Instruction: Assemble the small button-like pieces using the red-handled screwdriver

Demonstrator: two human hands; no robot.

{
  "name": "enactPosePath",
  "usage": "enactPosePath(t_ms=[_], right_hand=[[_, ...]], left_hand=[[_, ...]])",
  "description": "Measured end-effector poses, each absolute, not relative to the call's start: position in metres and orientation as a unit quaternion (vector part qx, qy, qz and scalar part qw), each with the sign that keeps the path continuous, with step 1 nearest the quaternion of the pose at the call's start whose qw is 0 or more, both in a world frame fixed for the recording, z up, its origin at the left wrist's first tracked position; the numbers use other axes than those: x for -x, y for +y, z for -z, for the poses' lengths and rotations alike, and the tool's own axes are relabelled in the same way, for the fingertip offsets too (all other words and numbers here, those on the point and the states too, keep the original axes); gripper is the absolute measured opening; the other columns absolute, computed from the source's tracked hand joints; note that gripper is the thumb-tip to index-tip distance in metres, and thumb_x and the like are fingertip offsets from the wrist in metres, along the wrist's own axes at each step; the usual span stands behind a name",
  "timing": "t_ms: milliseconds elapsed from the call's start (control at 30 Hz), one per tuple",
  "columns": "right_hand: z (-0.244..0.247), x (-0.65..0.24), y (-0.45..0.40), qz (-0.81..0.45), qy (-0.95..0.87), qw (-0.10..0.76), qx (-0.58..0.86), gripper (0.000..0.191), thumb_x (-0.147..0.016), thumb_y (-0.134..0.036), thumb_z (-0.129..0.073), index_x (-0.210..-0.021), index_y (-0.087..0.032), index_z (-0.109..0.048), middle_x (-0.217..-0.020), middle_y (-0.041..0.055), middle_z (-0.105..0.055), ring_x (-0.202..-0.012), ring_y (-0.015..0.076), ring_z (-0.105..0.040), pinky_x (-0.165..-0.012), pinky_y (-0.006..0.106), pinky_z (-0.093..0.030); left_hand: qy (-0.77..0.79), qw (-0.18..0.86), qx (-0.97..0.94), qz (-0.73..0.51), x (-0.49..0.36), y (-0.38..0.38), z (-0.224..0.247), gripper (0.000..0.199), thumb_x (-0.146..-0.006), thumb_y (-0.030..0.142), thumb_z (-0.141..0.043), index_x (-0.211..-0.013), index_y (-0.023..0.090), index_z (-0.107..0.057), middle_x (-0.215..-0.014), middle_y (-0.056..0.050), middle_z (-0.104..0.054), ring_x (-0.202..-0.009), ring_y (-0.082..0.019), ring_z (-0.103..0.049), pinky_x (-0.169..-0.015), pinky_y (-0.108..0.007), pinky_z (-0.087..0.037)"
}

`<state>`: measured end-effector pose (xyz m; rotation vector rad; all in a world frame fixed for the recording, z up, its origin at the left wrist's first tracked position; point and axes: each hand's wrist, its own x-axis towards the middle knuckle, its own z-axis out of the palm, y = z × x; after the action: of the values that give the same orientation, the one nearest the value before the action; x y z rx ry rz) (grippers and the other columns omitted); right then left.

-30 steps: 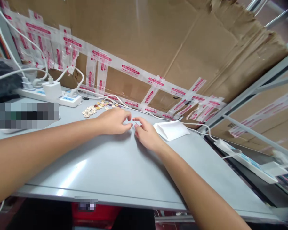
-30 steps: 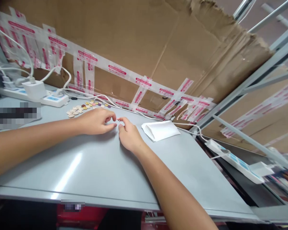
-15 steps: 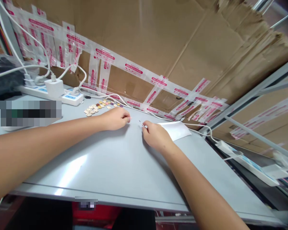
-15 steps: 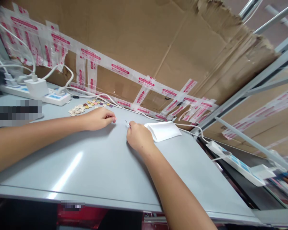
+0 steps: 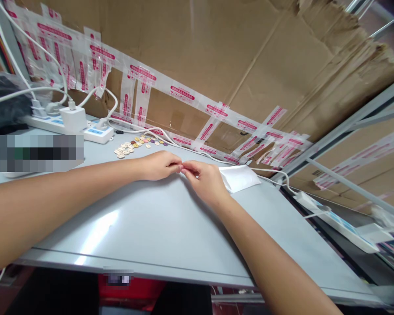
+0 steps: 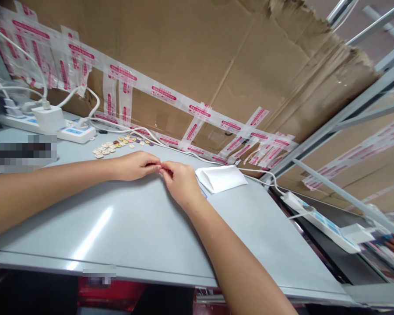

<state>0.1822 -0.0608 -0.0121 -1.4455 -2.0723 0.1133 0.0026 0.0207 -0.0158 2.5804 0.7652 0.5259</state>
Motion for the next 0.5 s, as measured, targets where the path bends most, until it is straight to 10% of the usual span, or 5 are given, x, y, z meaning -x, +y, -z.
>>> enactPosePath(t_ms=[500], right_hand=[[0.019, -0.185, -0.055, -0.111, -0.715, 0.327, 0.607, 0.016, -0.084, -0.025, -0.059, -0.091, -0.024, -0.074, -0.091, 0.0011, -0.076, -0.08, 0.0183, -0.067, -0.073, 0.031, -0.048]], left_hand=[[0.272, 0.098, -0.936, -0.202, -0.001, 0.03, 0.028, 0.027, -0.084, 0.025, -0.049, -0.096, 0.021, -0.073, -0.094, -0.005, -0.068, -0.083, -0.019, -0.06, -0.074, -0.028, -0.042]])
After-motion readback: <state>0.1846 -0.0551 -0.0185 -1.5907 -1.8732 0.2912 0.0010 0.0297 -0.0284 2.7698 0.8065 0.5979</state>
